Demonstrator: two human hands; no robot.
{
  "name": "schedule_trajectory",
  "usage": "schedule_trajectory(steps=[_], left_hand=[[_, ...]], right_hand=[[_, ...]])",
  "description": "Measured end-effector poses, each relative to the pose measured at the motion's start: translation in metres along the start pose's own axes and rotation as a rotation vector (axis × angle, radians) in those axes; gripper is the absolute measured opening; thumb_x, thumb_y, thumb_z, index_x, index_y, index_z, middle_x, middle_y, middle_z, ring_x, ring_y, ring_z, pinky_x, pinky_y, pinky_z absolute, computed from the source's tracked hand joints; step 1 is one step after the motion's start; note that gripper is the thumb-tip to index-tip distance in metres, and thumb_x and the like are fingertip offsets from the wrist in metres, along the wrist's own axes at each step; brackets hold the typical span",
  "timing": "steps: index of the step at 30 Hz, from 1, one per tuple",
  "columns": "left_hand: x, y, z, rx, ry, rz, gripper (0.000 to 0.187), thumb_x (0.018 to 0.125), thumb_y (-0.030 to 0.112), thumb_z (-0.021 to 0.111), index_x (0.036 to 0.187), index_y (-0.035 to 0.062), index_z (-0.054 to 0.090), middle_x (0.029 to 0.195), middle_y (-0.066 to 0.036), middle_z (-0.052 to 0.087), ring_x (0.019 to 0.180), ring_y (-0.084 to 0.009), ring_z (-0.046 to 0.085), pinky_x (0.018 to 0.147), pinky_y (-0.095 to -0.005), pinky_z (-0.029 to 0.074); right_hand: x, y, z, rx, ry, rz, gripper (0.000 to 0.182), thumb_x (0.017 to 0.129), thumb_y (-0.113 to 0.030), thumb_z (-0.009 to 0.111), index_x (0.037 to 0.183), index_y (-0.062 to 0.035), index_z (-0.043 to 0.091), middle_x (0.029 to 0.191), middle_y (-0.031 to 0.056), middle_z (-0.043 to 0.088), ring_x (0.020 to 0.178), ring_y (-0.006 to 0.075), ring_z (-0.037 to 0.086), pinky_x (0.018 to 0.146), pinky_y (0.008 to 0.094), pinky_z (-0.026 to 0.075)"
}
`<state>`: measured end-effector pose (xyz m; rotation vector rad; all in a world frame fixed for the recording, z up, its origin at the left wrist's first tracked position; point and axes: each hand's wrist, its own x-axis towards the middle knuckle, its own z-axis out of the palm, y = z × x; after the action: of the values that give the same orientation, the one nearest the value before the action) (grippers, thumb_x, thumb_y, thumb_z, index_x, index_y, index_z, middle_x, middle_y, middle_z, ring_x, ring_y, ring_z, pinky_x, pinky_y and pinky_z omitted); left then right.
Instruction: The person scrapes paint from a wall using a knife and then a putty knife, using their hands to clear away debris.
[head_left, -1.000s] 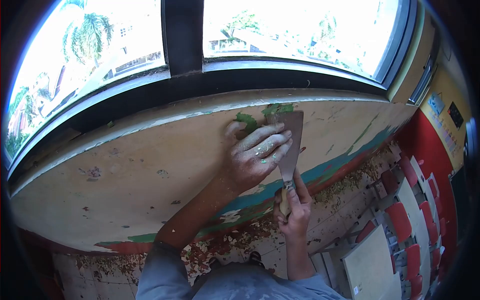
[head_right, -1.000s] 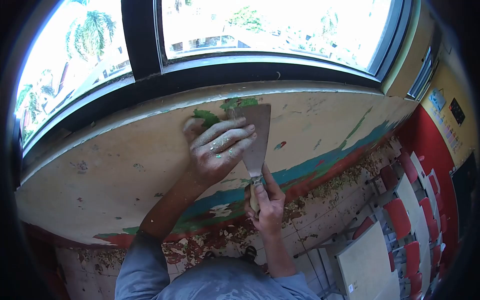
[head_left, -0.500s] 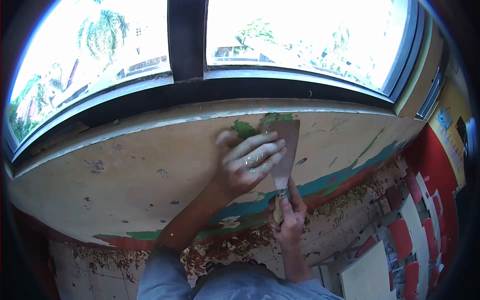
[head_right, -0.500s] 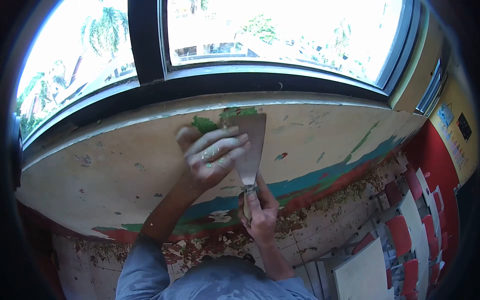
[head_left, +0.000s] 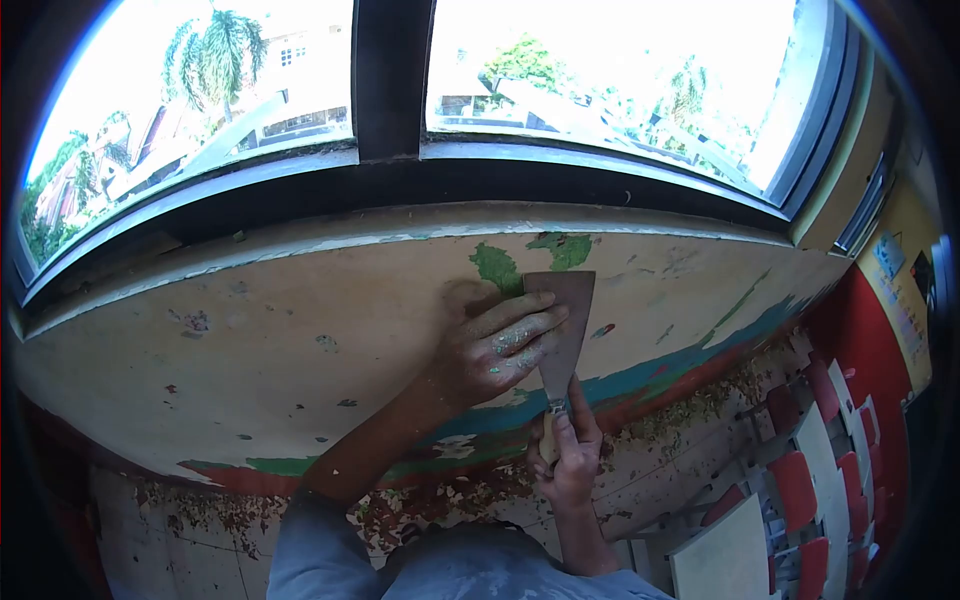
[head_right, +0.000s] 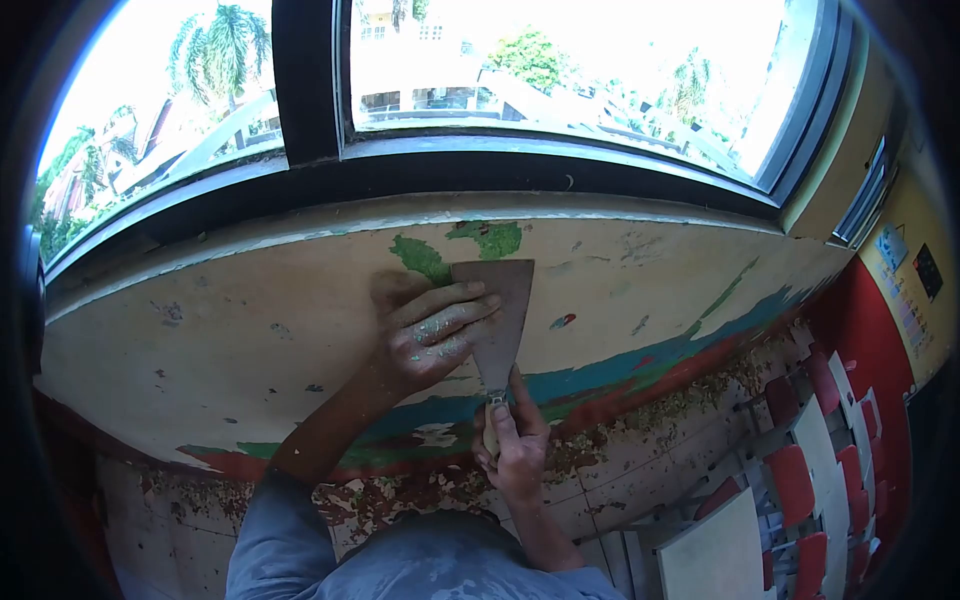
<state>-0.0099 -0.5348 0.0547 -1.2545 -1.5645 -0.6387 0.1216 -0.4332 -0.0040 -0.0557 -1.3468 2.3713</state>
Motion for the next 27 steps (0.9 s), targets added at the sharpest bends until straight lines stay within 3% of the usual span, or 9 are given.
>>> schedule_trajectory(steps=[3, 4, 7, 12, 15, 20, 23, 24, 27], left_hand=[[0.025, -0.010, -0.016, 0.064, 0.041, 0.047, 0.018, 0.064, 0.009, 0.061, 0.081, 0.0140, 0.065, 0.101, 0.002, 0.062, 0.099, -0.0122, 0.057, 0.078, -0.0381, 0.032], [0.033, -0.010, -0.017, 0.101, 0.098, 0.039, 0.022, 0.060, 0.012, 0.062, 0.082, 0.0148, 0.065, 0.096, 0.001, 0.065, 0.093, -0.0128, 0.061, 0.085, -0.0366, 0.031], [0.010, -0.005, -0.007, 0.009, -0.073, 0.013, 0.026, 0.059, 0.014, 0.064, 0.085, 0.0150, 0.065, 0.098, 0.000, 0.064, 0.097, -0.0138, 0.059, 0.088, -0.0399, 0.029], [0.022, -0.007, -0.012, 0.053, 0.020, 0.050, 0.029, 0.058, 0.017, 0.065, 0.087, 0.0140, 0.065, 0.103, -0.001, 0.062, 0.102, -0.0176, 0.057, 0.090, -0.0419, 0.030], [0.010, 0.001, -0.006, -0.043, -0.074, 0.033, 0.030, 0.056, 0.017, 0.065, 0.086, 0.0140, 0.066, 0.102, -0.001, 0.062, 0.101, -0.0173, 0.057, 0.091, -0.0419, 0.029], [0.025, -0.001, -0.003, 0.025, 0.004, 0.051, 0.028, 0.056, 0.015, 0.063, 0.083, 0.0122, 0.066, 0.098, -0.001, 0.063, 0.099, -0.0169, 0.058, 0.086, -0.0395, 0.033], [0.021, 0.003, -0.001, 0.007, -0.038, 0.041, 0.027, 0.056, 0.016, 0.064, 0.082, 0.0123, 0.066, 0.098, -0.001, 0.063, 0.098, -0.0158, 0.058, 0.084, -0.0390, 0.031], [0.014, 0.003, 0.005, -0.020, -0.147, 0.065, 0.022, 0.058, 0.017, 0.064, 0.080, 0.0135, 0.065, 0.097, 0.001, 0.064, 0.096, -0.0140, 0.059, 0.082, -0.0386, 0.029], [0.008, 0.004, 0.010, -0.023, -0.070, 0.057, 0.024, 0.057, 0.015, 0.063, 0.081, 0.0120, 0.065, 0.102, 0.001, 0.060, 0.103, -0.0112, 0.055, 0.077, -0.0405, 0.033]], right_hand=[[0.016, -0.003, 0.014, -0.059, -0.042, -0.092, 0.044, 0.091, -0.011, 0.040, 0.134, -0.0061, 0.030, 0.071, 0.0077, 0.052, 0.044, 0.0065, 0.041, 0.034, 0.0179, 0.033], [0.013, -0.005, 0.013, -0.051, -0.036, -0.091, 0.045, 0.090, -0.010, 0.042, 0.134, -0.0057, 0.031, 0.071, 0.0071, 0.052, 0.043, 0.0064, 0.041, 0.034, 0.0182, 0.033], [0.008, -0.006, 0.009, -0.020, -0.017, -0.094, 0.046, 0.089, -0.009, 0.045, 0.133, -0.0047, 0.032, 0.070, 0.0057, 0.052, 0.041, 0.0062, 0.040, 0.035, 0.0189, 0.033], [0.014, -0.011, 0.015, -0.014, 0.003, -0.096, 0.046, 0.089, -0.008, 0.044, 0.132, -0.0037, 0.033, 0.069, 0.0052, 0.052, 0.040, 0.0060, 0.040, 0.035, 0.0193, 0.033], [0.004, -0.007, 0.000, -0.019, 0.017, -0.064, 0.045, 0.089, -0.008, 0.044, 0.133, -0.0042, 0.033, 0.068, 0.0051, 0.052, 0.040, 0.0061, 0.040, 0.034, 0.0197, 0.033], [0.015, -0.009, 0.000, -0.031, 0.045, -0.073, 0.046, 0.088, -0.007, 0.044, 0.133, -0.0045, 0.033, 0.066, 0.0052, 0.052, 0.039, 0.0062, 0.040, 0.034, 0.0200, 0.033], [0.009, -0.009, -0.008, -0.011, 0.036, -0.063, 0.046, 0.088, -0.007, 0.045, 0.132, -0.0041, 0.033, 0.065, 0.0054, 0.052, 0.041, 0.0062, 0.040, 0.034, 0.0200, 0.033], [0.005, -0.006, -0.011, 0.008, 0.024, -0.049, 0.046, 0.088, -0.007, 0.045, 0.132, -0.0039, 0.033, 0.065, 0.0055, 0.052, 0.041, 0.0062, 0.040, 0.035, 0.0200, 0.033], [0.008, -0.004, -0.017, -0.030, 0.060, -0.025, 0.046, 0.088, -0.007, 0.045, 0.132, -0.0046, 0.034, 0.066, 0.0060, 0.052, 0.042, 0.0062, 0.040, 0.035, 0.0198, 0.033]])
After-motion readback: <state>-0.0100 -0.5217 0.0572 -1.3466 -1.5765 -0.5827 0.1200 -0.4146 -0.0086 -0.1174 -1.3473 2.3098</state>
